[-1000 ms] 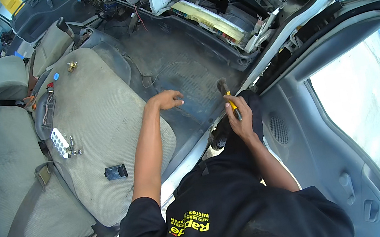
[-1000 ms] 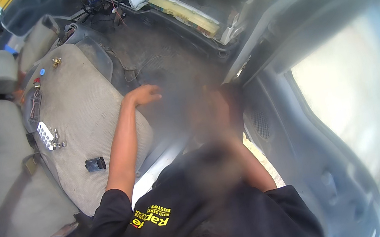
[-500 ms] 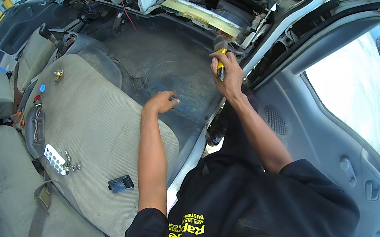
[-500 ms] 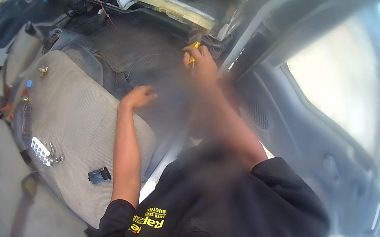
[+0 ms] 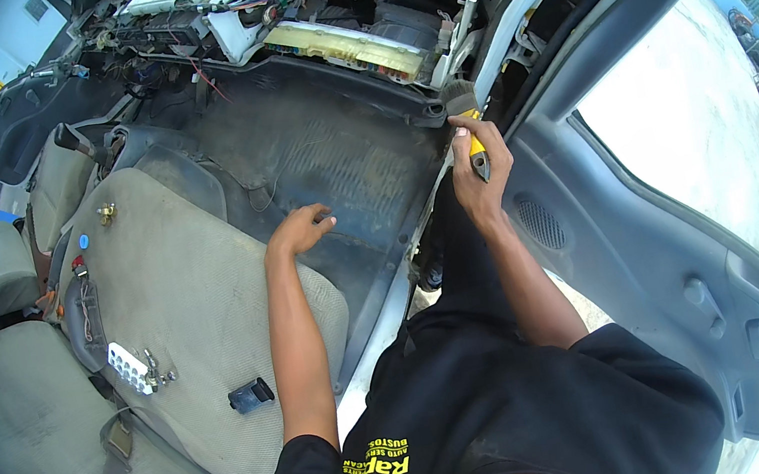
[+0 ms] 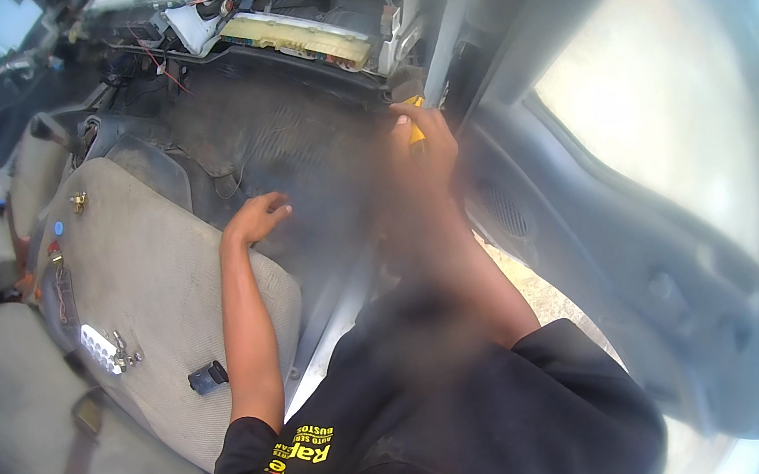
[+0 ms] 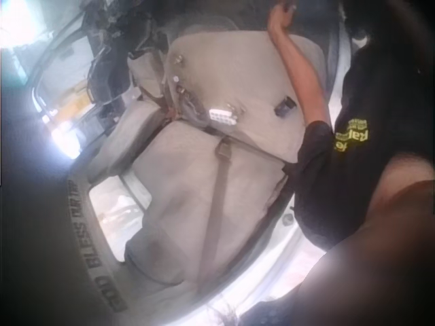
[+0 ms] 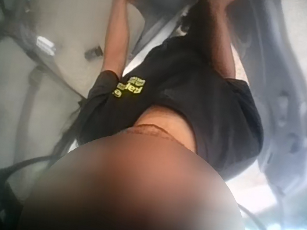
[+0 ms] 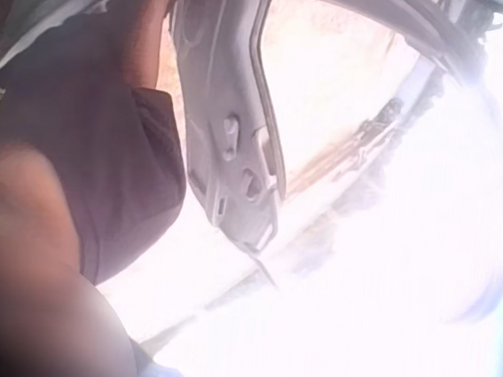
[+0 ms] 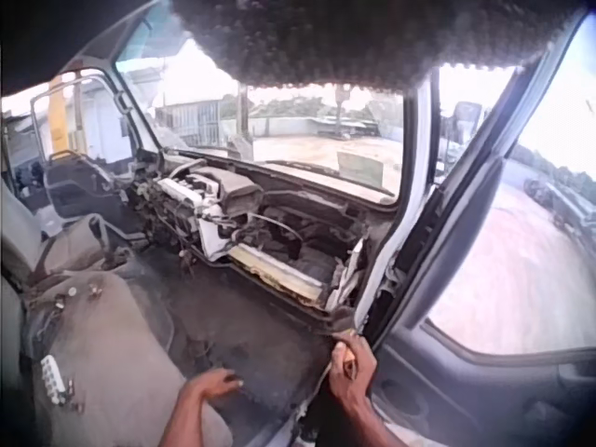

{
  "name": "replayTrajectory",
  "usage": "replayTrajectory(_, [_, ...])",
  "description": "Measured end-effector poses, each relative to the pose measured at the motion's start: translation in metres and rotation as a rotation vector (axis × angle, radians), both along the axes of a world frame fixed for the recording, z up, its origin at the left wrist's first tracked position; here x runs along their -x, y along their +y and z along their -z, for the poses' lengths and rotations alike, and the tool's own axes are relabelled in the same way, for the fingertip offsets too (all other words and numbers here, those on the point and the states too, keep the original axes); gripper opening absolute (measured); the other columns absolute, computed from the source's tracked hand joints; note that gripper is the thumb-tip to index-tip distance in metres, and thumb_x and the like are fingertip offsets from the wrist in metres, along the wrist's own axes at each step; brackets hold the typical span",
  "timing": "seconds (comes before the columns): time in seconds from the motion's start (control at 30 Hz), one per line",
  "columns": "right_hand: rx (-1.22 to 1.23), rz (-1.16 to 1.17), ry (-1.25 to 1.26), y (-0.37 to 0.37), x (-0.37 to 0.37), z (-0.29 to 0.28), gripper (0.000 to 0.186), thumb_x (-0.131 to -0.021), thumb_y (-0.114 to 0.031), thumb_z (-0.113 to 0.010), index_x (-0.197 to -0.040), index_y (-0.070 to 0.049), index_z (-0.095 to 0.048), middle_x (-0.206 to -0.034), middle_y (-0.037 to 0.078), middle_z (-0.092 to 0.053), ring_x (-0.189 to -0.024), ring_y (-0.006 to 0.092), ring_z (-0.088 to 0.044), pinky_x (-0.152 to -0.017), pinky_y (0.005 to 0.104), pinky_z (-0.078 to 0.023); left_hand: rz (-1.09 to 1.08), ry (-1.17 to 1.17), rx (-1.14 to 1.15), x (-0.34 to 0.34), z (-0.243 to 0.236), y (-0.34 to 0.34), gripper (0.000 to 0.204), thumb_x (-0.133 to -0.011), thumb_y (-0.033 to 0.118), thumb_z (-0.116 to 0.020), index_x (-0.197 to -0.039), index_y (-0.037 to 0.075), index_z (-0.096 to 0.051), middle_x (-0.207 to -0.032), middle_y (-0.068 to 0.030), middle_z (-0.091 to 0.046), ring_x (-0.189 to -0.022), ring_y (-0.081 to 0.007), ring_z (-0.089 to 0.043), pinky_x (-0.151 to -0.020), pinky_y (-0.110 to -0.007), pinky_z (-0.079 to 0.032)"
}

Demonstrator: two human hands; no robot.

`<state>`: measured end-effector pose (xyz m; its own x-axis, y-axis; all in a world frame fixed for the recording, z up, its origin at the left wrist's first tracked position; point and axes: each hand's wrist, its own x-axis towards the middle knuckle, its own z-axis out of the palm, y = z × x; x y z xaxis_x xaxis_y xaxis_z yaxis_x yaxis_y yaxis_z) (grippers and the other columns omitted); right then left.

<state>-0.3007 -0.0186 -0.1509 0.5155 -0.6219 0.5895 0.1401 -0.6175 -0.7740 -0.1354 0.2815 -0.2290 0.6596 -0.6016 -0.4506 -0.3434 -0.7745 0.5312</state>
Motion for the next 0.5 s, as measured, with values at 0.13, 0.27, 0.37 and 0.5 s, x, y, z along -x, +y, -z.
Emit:
replayTrajectory(0.13, [-0.47,-0.113,0.002,-0.018,-0.004,-0.004,0.022,-0.113,-0.01,-0.064,-0.117,0.003,-0.081,-0.104,0.009,-0.079,-0.088,0.0151,-0.072,-0.084,0.0326,-0.06,0.047,0.0,-0.068,-0.001,-0.003,-0.002,0.054,-0.111,0.037,-0.072,-0.153,0.002,-0.07,-0.148,-0.0246,-0.075,-0.14,-0.0401,-0.07,-0.118,-0.05,-0.055])
replayTrajectory(0.27, [-0.613,-0.075,-0.056,-0.027,-0.003,-0.012,0.025,-0.113,-0.011,-0.061,-0.117,0.003,-0.082,-0.1,0.009,-0.078,-0.087,0.0132,-0.073,-0.083,0.0309,-0.06,0.028,0.002,-0.077,-0.001,-0.003,-0.002,0.055,-0.111,0.037,-0.07,-0.154,0.003,-0.069,-0.152,-0.0238,-0.072,-0.144,-0.0395,-0.067,-0.121,-0.049,-0.053])
replayTrajectory(0.37, [-0.251,-0.169,-0.122,-0.021,0.0,-0.013,0.023,-0.112,-0.008,-0.062,-0.115,0.001,-0.083,-0.098,0.006,-0.077,-0.086,0.0116,-0.072,-0.081,0.0289,-0.057,0.028,0.025,-0.064,0.0,0.001,0.0,0.054,-0.112,0.036,-0.072,-0.152,0.001,-0.07,-0.149,-0.0257,-0.074,-0.14,-0.0404,-0.07,-0.118,-0.049,-0.055])
replayTrajectory(0.5, [-0.235,-0.089,0.008,-0.008,-0.004,-0.013,0.018,-0.11,-0.007,-0.066,-0.114,0.0,-0.082,-0.092,0.007,-0.076,-0.082,0.0123,-0.07,-0.079,0.0314,-0.056,0.069,-0.02,-0.102,-0.002,0.003,0.0,0.053,-0.112,0.035,-0.072,-0.152,0.0,-0.069,-0.147,-0.0275,-0.075,-0.136,-0.0413,-0.072,-0.114,-0.049,-0.058])
